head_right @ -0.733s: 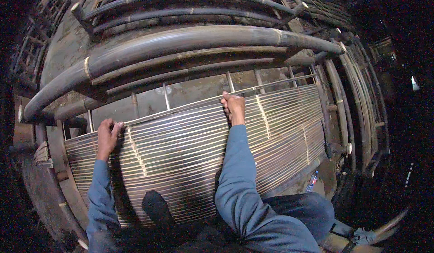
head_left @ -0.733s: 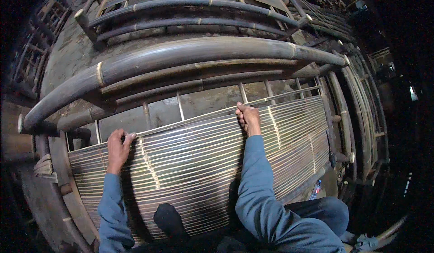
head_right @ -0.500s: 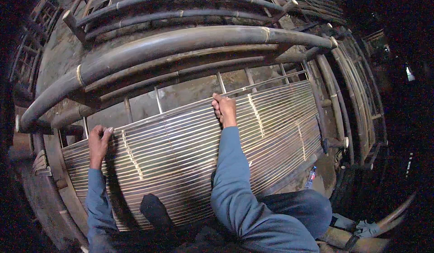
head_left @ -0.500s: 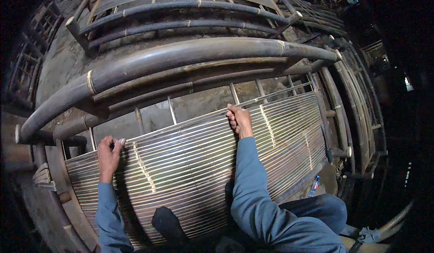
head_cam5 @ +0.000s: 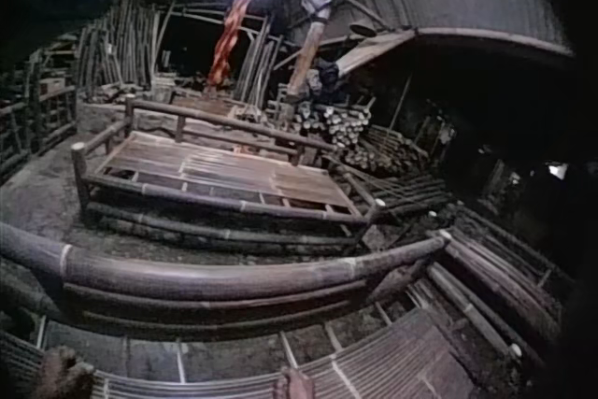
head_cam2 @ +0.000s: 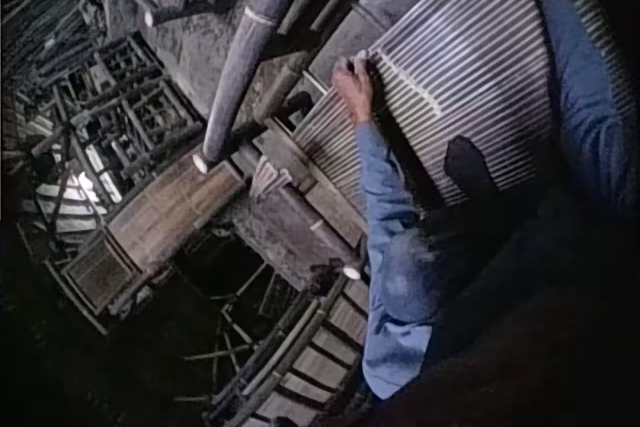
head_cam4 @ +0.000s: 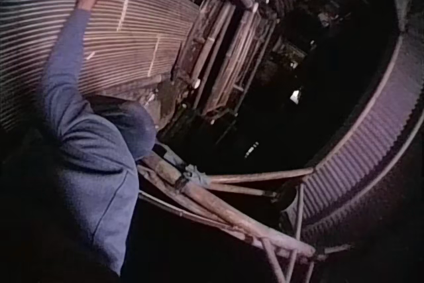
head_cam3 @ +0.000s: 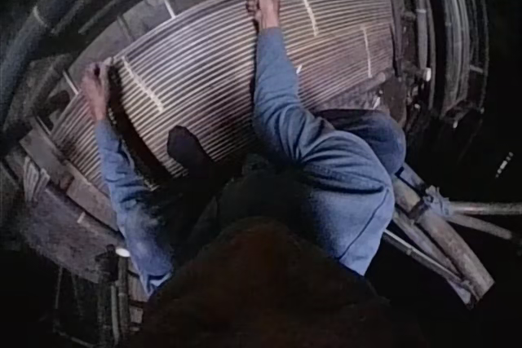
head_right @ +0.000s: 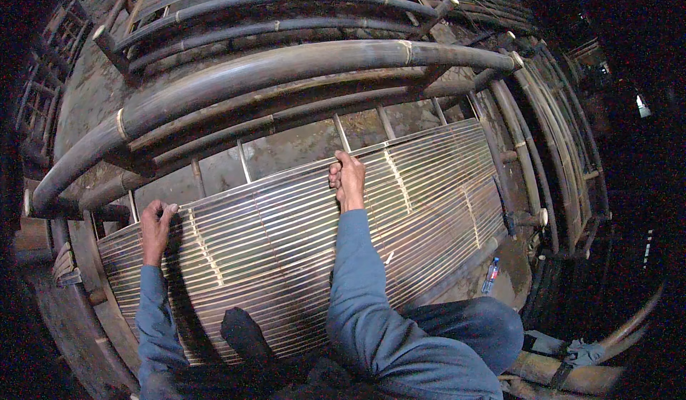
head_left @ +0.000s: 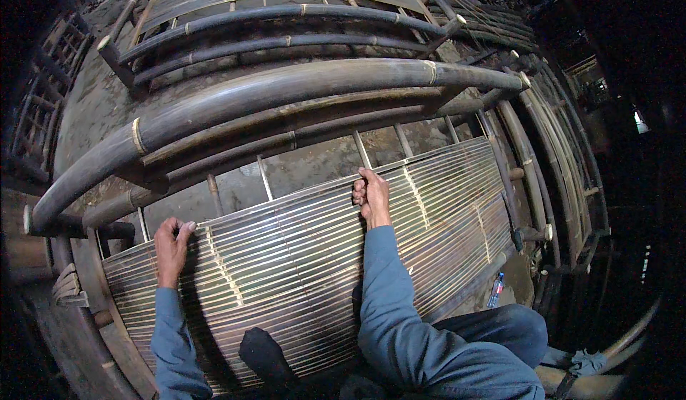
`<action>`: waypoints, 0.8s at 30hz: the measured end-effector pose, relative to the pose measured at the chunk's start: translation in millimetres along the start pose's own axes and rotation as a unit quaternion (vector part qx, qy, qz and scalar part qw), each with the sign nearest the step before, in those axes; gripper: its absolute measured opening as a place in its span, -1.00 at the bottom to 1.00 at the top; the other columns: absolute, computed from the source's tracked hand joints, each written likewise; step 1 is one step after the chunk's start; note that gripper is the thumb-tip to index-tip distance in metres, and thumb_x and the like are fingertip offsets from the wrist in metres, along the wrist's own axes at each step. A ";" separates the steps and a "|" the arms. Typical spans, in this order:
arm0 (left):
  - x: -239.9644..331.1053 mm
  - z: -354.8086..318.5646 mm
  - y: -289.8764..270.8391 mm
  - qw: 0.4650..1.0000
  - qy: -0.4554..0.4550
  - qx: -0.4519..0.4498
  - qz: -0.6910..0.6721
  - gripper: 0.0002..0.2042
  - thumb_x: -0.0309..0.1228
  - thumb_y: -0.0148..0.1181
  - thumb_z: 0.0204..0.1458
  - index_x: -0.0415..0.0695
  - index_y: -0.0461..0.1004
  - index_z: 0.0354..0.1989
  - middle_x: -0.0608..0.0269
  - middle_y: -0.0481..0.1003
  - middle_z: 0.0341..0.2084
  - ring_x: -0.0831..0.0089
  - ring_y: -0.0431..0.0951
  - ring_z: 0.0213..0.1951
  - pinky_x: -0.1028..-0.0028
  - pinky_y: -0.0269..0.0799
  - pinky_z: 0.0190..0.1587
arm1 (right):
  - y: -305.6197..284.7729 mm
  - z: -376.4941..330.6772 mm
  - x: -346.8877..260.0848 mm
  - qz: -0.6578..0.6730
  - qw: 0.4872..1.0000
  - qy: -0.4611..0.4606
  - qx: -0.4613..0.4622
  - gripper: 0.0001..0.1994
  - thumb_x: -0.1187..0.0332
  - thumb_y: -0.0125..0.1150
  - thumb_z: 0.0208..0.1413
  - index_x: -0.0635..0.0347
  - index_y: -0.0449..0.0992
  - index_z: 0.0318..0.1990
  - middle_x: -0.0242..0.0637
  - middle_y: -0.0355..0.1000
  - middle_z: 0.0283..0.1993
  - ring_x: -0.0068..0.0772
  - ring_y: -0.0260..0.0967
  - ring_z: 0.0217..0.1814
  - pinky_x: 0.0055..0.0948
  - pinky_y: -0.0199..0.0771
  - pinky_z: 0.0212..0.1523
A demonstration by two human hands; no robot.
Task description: The person weaves thin bamboo strips together by hand on a wooden frame, threading a long piece of twine through the strips and tying knots to secure them.
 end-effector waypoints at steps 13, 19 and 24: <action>1.0 -0.9 -12.9 0.999 0.011 0.040 -0.022 -0.62 -0.21 0.37 0.14 -0.29 0.40 -0.46 0.07 0.34 -0.56 0.28 0.32 -0.46 0.28 0.28 -0.33 | 7.7 -7.6 -6.6 -0.019 0.996 -0.076 -0.049 -0.66 0.01 0.26 0.34 0.07 0.49 -0.31 -0.42 0.47 -0.50 -0.66 0.41 -0.54 -0.57 0.61 -0.57; 11.9 -1.6 -9.9 1.000 -0.014 0.003 -0.019 -0.60 -0.22 0.37 0.14 -0.32 0.39 -0.46 0.04 0.36 -0.55 0.25 0.34 -0.45 0.27 0.30 -0.31 | 6.5 -10.7 -1.4 0.025 0.996 -0.081 -0.026 -0.69 0.07 0.28 0.33 0.09 0.49 -0.32 -0.39 0.48 -0.51 -0.63 0.44 -0.56 -0.51 0.64 -0.60; 2.9 -1.8 -5.3 0.999 -0.014 0.008 -0.030 -0.62 -0.25 0.35 0.13 -0.33 0.39 -0.47 0.04 0.37 -0.54 0.26 0.35 -0.45 0.27 0.31 -0.30 | 0.5 -6.2 2.9 0.026 0.997 -0.068 -0.006 -0.72 0.13 0.28 0.32 0.10 0.47 -0.33 -0.37 0.47 -0.54 -0.58 0.45 -0.60 -0.46 0.65 -0.62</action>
Point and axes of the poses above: each hand's wrist, its own z-axis towards the middle knuckle, its own y-axis out of the palm, x = y × z, the point moved 7 cm from there along z, towards the middle knuckle
